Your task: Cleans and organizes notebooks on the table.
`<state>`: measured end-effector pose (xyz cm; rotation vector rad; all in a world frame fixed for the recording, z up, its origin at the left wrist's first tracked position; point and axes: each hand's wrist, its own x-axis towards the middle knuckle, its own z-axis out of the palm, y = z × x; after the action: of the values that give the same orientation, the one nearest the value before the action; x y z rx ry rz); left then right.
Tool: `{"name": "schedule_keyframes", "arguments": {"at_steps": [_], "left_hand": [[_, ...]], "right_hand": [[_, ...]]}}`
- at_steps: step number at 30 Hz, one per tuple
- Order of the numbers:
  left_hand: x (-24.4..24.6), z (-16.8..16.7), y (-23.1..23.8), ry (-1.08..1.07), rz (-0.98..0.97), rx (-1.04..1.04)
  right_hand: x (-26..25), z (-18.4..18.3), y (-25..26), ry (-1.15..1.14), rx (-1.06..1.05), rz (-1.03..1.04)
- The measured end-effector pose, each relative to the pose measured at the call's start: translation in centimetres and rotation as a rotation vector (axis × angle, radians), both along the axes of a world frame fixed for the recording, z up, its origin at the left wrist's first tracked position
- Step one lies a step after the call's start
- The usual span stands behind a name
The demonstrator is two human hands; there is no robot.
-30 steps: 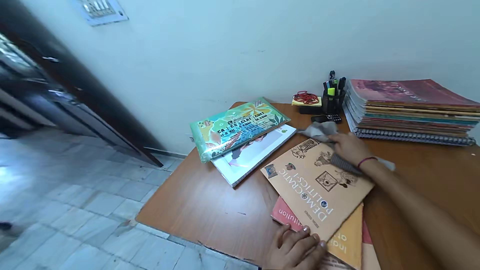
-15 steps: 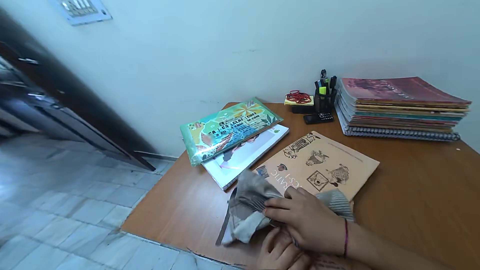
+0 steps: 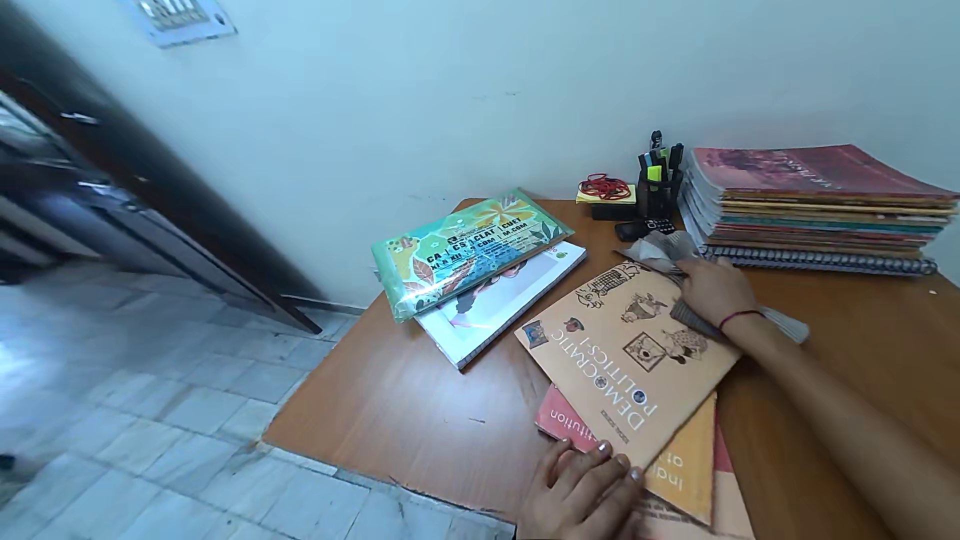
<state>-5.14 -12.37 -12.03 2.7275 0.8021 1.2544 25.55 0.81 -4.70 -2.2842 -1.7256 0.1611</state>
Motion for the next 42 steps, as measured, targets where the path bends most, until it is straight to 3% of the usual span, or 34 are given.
{"name": "schedule_keyframes", "arguments": {"at_steps": [5,8,11,14,18,24,27,30,34,38,42], "left_hand": [[0.2,0.1,0.0,-0.003,-0.001,-0.002],[0.1,0.1,0.0,0.007,-0.009,-0.015],[0.0,0.4,-0.2,-0.004,-0.006,-0.022],[0.0,0.5,-0.4,0.0,-0.006,-0.021],[-0.2,0.1,-0.1,0.004,-0.046,-0.038],[-0.1,0.1,-0.1,-0.005,-0.032,-0.03],[0.0,0.1,0.0,-0.004,-0.024,-0.012],[-0.1,0.1,0.0,0.0,-0.028,-0.012],[-0.1,0.0,-0.1,0.0,-0.037,-0.027],[0.0,0.0,0.0,0.008,-0.03,-0.012],[-0.2,0.3,-0.1,0.025,-0.027,-0.021]], "right_hand": [[-5.4,0.7,-2.7,0.003,0.054,0.11],[-10.1,0.4,-7.2,0.066,0.112,0.415],[-12.6,-2.2,-10.9,0.038,0.46,0.788],[-11.0,-3.0,-11.5,0.058,0.508,0.891],[-6.3,-3.6,-10.5,0.039,0.515,0.755],[1.7,-3.4,-8.3,-0.022,0.446,0.34],[2.4,-1.8,-7.5,-0.025,0.258,0.076],[0.4,-0.6,-7.1,-0.072,0.147,-0.011],[-4.6,-1.2,-8.8,-0.065,0.251,0.207],[-10.4,-2.0,-11.2,-0.048,0.448,0.645],[-11.6,-1.5,-9.9,0.057,0.402,0.897]]}}
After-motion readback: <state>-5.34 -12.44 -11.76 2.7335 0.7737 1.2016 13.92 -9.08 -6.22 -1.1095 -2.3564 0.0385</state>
